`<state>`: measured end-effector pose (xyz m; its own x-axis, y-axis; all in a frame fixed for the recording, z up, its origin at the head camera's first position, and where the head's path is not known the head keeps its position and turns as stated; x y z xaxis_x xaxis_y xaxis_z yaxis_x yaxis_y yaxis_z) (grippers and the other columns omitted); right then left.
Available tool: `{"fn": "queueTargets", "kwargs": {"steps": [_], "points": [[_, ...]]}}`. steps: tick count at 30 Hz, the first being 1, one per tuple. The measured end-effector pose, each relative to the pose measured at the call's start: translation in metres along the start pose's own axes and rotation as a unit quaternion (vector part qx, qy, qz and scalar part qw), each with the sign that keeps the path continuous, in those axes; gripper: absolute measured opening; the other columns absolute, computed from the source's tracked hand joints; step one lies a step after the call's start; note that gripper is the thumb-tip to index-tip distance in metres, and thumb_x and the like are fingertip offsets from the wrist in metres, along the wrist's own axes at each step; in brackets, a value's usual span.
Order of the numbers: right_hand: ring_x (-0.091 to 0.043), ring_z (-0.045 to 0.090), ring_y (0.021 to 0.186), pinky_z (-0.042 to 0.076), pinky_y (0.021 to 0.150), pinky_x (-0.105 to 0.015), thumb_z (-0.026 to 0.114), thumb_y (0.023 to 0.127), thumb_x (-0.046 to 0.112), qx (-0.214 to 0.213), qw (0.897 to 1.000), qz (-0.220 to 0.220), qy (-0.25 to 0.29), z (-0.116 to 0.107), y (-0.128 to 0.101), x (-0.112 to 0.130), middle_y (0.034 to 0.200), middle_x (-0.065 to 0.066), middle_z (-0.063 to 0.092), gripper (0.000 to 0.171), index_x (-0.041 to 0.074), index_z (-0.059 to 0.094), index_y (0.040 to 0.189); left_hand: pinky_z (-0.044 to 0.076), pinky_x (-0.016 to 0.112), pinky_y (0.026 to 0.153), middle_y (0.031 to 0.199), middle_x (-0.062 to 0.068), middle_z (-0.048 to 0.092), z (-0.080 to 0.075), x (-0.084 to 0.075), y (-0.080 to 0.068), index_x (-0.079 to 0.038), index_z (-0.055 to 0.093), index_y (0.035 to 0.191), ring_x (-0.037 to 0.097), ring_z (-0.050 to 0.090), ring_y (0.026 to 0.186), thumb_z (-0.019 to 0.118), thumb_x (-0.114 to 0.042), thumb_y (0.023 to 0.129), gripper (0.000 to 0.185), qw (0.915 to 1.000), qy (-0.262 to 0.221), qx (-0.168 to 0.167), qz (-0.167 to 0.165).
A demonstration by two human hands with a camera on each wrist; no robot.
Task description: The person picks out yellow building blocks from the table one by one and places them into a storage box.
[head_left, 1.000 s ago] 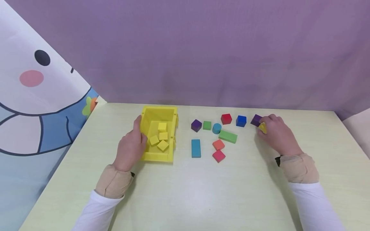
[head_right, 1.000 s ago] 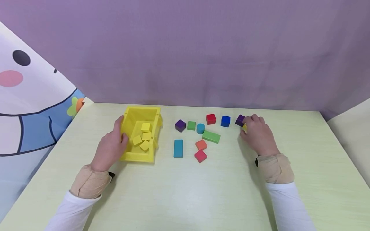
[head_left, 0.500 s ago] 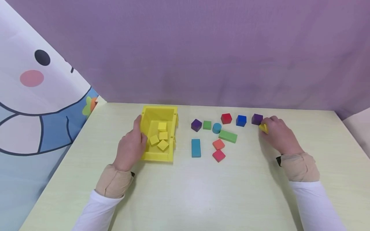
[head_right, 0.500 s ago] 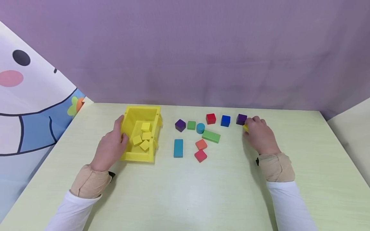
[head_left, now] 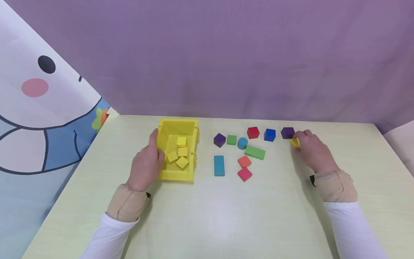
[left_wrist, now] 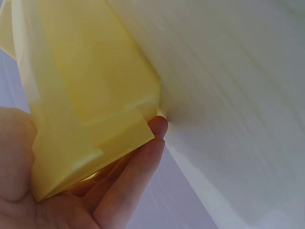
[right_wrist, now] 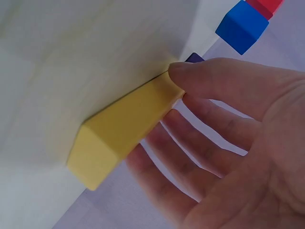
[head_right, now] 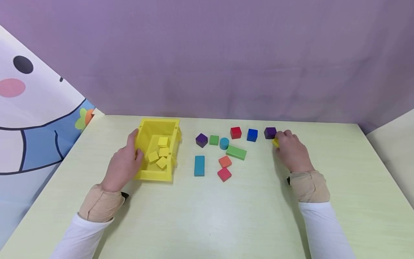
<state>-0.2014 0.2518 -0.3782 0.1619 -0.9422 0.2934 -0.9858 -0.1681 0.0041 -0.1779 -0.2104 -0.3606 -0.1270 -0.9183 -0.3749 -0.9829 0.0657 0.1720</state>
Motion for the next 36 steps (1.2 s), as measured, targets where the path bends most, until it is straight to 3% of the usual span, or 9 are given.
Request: {"fn": "queueTargets", "kwargs": {"steps": [8, 36], "points": [[-0.049, 0.055, 0.097, 0.048, 0.08, -0.063, 0.066, 0.087, -0.004, 0.013, 1.0, 0.002, -0.009, 0.001, 0.0, -0.003, 0.114, -0.036, 0.052, 0.042, -0.012, 0.05, 0.126, 0.028, 0.033, 0.042, 0.054, 0.006, 0.043, 0.001, 0.0, 0.0, -0.002, 0.023, 0.153, 0.02, 0.037, 0.043, 0.043, -0.005, 0.095, 0.062, 1.0, -0.004, 0.003, -0.003], [-0.049, 0.06, 0.095, 0.05, 0.077, -0.063, 0.067, 0.086, -0.006, -0.043, 0.999, -0.025, 0.003, -0.02, -0.006, 0.015, 0.114, -0.034, 0.055, 0.04, -0.009, 0.055, 0.124, 0.028, 0.033, 0.041, 0.054, 0.006, 0.042, 0.0, 0.0, 0.0, -0.002, 0.024, 0.153, 0.021, 0.037, 0.043, 0.042, -0.006, 0.095, 0.061, 1.0, 0.0, 0.003, -0.009]]}}
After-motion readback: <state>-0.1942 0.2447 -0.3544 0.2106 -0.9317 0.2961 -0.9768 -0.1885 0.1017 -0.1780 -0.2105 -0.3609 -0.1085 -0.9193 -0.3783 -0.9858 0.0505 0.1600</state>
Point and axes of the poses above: each hand's wrist, its own y-axis towards the middle knuckle, its own z-axis out of the palm, x = y × z, the point moved 5 cm from there along y, towards the middle knuckle
